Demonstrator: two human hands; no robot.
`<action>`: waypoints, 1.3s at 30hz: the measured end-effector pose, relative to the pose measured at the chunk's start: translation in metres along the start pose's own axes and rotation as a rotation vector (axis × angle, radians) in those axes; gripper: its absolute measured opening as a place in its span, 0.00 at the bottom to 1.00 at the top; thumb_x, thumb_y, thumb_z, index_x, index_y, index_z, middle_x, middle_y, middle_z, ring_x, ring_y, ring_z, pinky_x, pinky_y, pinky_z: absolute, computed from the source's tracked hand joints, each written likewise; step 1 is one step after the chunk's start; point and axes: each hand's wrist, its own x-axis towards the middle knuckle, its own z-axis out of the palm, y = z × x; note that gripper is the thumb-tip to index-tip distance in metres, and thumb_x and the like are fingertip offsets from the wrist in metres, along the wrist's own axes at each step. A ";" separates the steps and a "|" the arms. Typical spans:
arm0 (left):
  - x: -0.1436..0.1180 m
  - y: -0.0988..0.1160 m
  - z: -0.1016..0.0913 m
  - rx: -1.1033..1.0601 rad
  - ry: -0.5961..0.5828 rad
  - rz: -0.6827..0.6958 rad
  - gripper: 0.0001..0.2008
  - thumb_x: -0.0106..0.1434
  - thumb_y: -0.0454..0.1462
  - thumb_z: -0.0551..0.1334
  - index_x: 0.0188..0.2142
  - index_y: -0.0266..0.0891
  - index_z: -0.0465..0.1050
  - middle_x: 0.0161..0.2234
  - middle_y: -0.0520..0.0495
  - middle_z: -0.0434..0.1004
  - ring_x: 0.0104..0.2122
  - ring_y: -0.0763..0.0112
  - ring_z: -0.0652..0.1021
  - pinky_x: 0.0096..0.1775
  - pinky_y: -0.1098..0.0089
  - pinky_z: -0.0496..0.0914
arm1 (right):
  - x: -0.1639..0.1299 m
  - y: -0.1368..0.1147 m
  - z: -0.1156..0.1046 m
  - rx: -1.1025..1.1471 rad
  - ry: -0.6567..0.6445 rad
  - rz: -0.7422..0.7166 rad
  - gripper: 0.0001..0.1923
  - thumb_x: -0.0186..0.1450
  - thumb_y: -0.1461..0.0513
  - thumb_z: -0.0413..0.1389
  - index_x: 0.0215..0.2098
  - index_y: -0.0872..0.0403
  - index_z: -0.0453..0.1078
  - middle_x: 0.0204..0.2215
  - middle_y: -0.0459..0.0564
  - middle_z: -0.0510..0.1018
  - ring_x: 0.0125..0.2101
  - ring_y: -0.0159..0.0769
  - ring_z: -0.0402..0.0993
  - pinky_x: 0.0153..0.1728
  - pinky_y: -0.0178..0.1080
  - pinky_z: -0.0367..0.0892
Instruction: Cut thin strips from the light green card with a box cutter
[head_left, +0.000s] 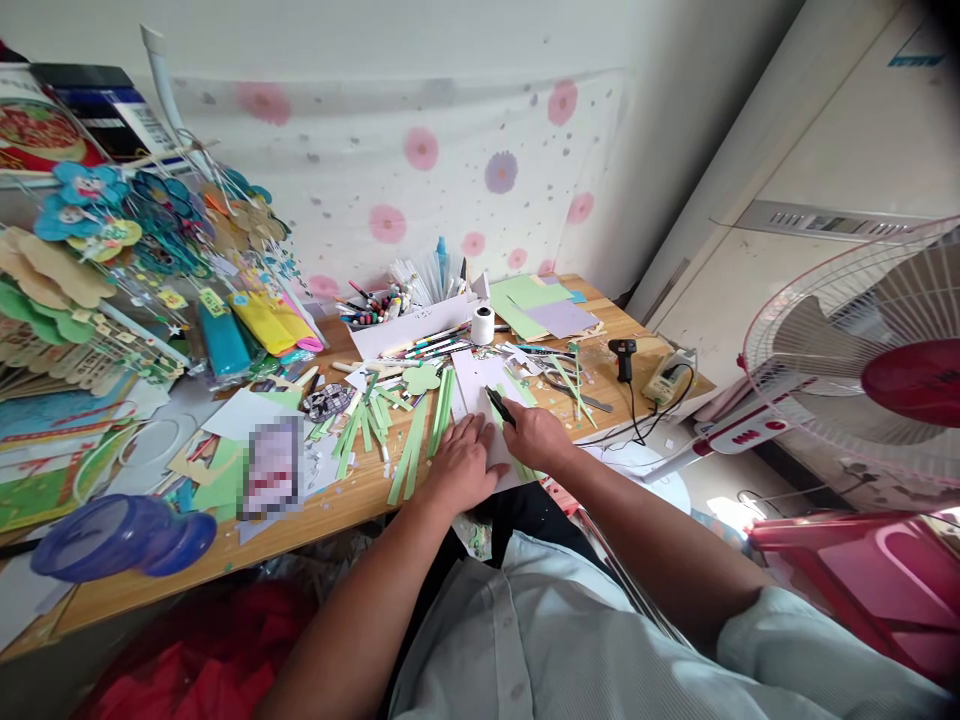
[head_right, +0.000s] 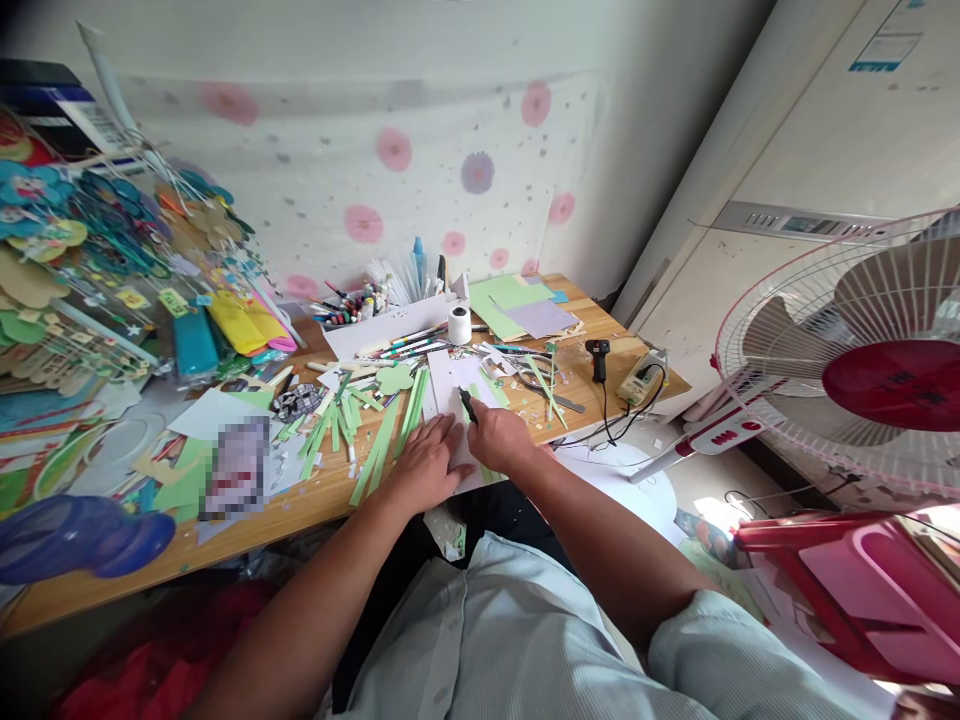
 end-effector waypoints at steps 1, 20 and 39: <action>0.000 0.000 -0.001 -0.002 -0.003 0.002 0.37 0.72 0.53 0.66 0.73 0.36 0.66 0.76 0.31 0.61 0.76 0.43 0.61 0.75 0.45 0.54 | 0.000 0.000 -0.001 0.000 0.003 -0.005 0.31 0.76 0.57 0.49 0.76 0.52 0.64 0.50 0.61 0.87 0.50 0.52 0.84 0.49 0.45 0.71; -0.002 -0.001 0.001 -0.015 0.001 0.014 0.35 0.75 0.56 0.60 0.74 0.41 0.64 0.77 0.36 0.59 0.77 0.47 0.60 0.76 0.47 0.52 | -0.071 0.009 -0.012 -0.042 -0.039 -0.057 0.31 0.74 0.57 0.51 0.74 0.52 0.68 0.46 0.58 0.89 0.45 0.49 0.86 0.45 0.41 0.70; 0.000 -0.002 0.010 -0.036 0.034 0.019 0.35 0.73 0.52 0.62 0.74 0.41 0.63 0.77 0.34 0.60 0.76 0.43 0.60 0.74 0.45 0.54 | -0.181 0.050 -0.053 0.451 -0.070 0.073 0.26 0.72 0.54 0.57 0.66 0.45 0.79 0.44 0.52 0.89 0.41 0.48 0.84 0.44 0.43 0.74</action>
